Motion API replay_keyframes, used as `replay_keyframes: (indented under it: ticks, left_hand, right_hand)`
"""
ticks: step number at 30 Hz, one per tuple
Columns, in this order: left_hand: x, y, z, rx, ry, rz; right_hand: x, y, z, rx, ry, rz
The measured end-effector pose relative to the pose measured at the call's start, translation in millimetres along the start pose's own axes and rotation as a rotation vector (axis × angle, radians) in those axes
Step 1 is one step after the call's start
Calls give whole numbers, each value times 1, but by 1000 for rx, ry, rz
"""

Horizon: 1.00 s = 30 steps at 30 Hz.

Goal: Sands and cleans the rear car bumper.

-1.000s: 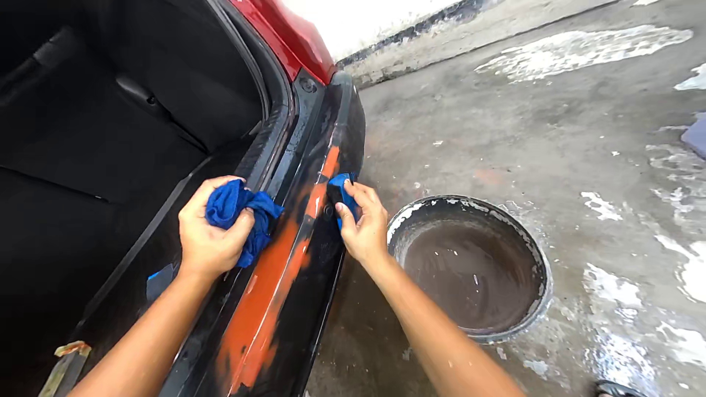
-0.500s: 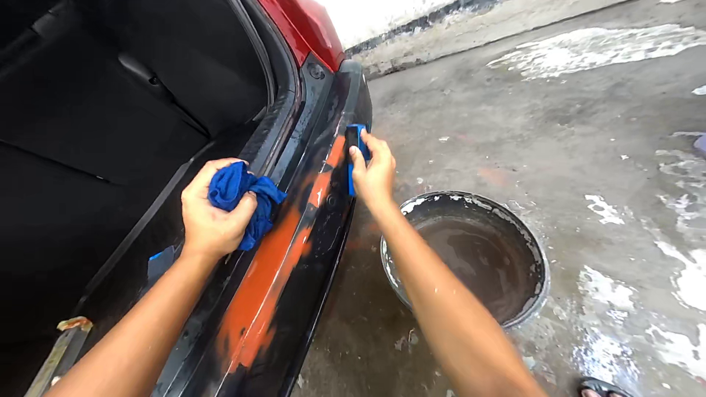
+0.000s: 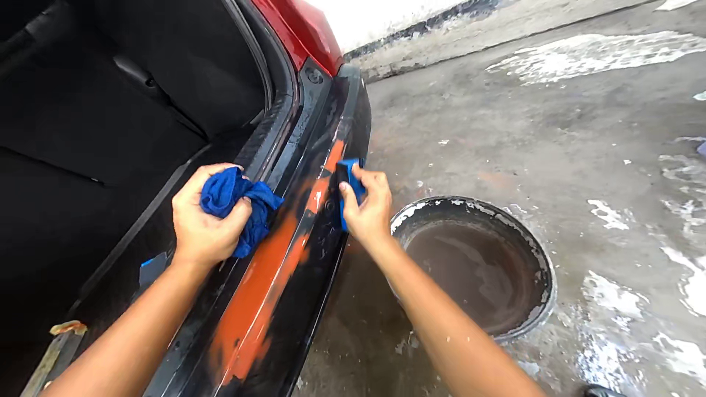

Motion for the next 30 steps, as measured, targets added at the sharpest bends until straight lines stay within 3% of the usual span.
replay_keyframes:
  ticks: [4,8,11,13,18,20,23,27,30]
  left_hand:
    - [-1,5,-1,11,8,-21]
    - [-3,1,0,-8,9,-15]
    - [1,3,1,3,12,-27]
    - [0,6,-1,3,6,-25]
    - [-4,3,0,-11,19,-17]
    - [-1,3,0,-15,12,-19]
    - [-2,7,0,-9,-18,-16]
    - [-3,6,0,-19,0,-6]
    - [2,4,0,-21,3,-2]
  right_hand:
    - [-3,-30,1,-47,38,-78]
    - [-2,11,2,-12,-80,-45]
    - [-10,-16,0,-11,-43,-2]
    - [-11,-35,2,-34,-11,-79]
    - [7,20,3,38,-121,3]
    - [-3,5,3,79,-110,52]
    - [-12,-34,6,70,2,-27]
    - [20,20,9,144,-9,11]
    - [14,30,7,173,-19,98]
Point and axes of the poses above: each hand's wrist, its own y-axis away from the middle knuckle, its own z-axis out of the back of the hand, x = y × z, the point moved 7 cm from there along -y, towards the middle knuckle, and after that the axes turned 15 degrees about -y, right-handed, at the moved point
